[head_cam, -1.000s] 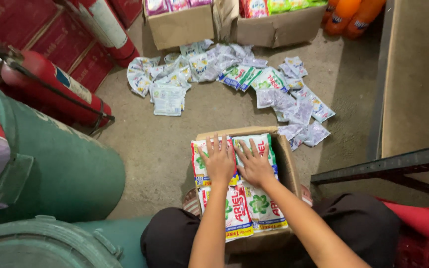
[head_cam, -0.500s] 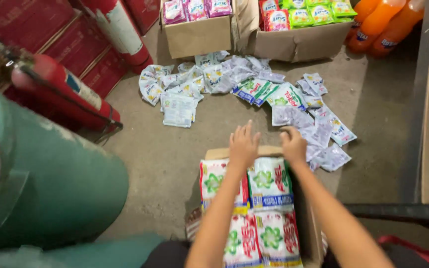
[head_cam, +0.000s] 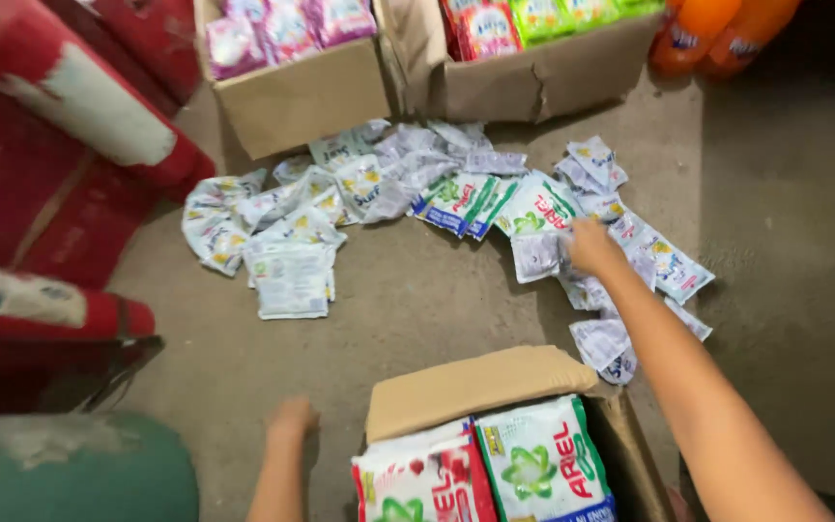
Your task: The person picks up detergent packets from the floor and packs them into a cardboard box.
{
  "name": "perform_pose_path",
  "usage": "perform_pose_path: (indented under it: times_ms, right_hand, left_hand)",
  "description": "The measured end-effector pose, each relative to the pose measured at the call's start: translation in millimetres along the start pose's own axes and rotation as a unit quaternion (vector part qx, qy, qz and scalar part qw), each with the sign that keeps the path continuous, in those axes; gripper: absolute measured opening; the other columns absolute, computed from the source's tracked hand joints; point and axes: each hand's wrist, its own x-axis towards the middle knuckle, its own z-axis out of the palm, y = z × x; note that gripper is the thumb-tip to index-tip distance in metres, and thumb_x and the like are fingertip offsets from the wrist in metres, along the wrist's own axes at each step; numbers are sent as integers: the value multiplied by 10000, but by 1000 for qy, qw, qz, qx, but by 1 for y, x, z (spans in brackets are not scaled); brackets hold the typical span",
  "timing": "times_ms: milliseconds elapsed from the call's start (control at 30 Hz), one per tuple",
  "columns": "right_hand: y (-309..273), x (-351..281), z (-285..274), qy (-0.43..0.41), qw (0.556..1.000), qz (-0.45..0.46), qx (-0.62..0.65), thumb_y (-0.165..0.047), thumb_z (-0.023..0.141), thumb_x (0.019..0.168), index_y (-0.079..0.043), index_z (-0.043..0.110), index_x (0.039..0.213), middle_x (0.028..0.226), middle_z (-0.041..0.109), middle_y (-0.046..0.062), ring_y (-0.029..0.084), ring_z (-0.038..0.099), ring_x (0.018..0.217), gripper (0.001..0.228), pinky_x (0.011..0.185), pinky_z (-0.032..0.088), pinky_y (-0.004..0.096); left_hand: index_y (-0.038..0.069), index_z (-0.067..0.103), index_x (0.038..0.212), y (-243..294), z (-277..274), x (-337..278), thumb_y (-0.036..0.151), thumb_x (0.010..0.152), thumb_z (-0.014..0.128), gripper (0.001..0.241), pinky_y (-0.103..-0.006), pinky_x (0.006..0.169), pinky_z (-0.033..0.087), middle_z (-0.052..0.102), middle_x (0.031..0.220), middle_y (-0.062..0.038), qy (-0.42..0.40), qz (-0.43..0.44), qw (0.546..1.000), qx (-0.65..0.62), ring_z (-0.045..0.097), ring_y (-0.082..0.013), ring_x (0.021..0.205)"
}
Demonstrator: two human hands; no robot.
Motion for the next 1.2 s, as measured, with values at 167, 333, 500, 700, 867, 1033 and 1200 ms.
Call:
perform_pose_path:
  times_ms: [167,333,500,700,867,1033,1200]
  right_hand:
    - [-11,43,30,18,993,101,59,-480,856,693,-15,415,1464,1409,485,328,535,480,1277,1003,989,434,573]
    - [-25,41,42,-16,970,227,79,-593,910,604,-24,437,1467,1457,477,277,499,469,1312,1136,994,406,610]
    - [11,44,83,-182,974,124,46,-563,883,604,11,786,946,1000,764,216,344,753,946,675,852,580,438]
    - [-44,36,-30,-151,982,29,107,-458,818,686,30,767,840,889,777,237,356,762,831,514,766,583,460]
    - [-102,17,-238,-46,995,-69,48,-361,777,688,-48,761,945,921,749,234,379,736,868,406,791,570,464]
    - [-199,-61,-407,-72,989,-124,-42,-483,755,805,10,775,871,853,758,238,371,747,815,498,756,571,474]
    - [-287,-138,-522,-51,964,-196,-174,-653,673,886,37,761,851,813,735,247,379,719,760,697,701,545,490]
  left_hand:
    - [108,595,1415,-1,-15,-33,516,1017,530,573,-485,1113,468,589,1463,-146,-40,-56,997,-31,578,-329,1346]
    - [157,562,1454,27,-55,-70,518,1082,386,547,-480,1161,430,560,1507,-79,-29,-128,991,6,536,-273,1396]
    - [144,627,1369,26,-53,-61,512,1036,497,514,-474,1123,457,604,1443,-98,74,-53,995,30,555,-280,1364]
    - [153,673,1284,46,-99,-87,446,979,595,430,-501,1049,508,614,1377,-144,210,5,976,-51,592,-346,1289]
    - [76,734,1145,89,-121,-61,492,965,595,475,-514,943,511,685,1122,-225,299,132,913,-245,652,-408,1094]
    - [-8,553,1384,170,-203,-214,462,993,517,612,-446,1069,460,630,1396,-184,-78,295,642,-703,573,-319,1346]
    - [-108,157,1573,218,-212,-380,687,1011,202,975,-593,1199,275,248,1628,-338,-343,358,334,-801,269,-461,1506]
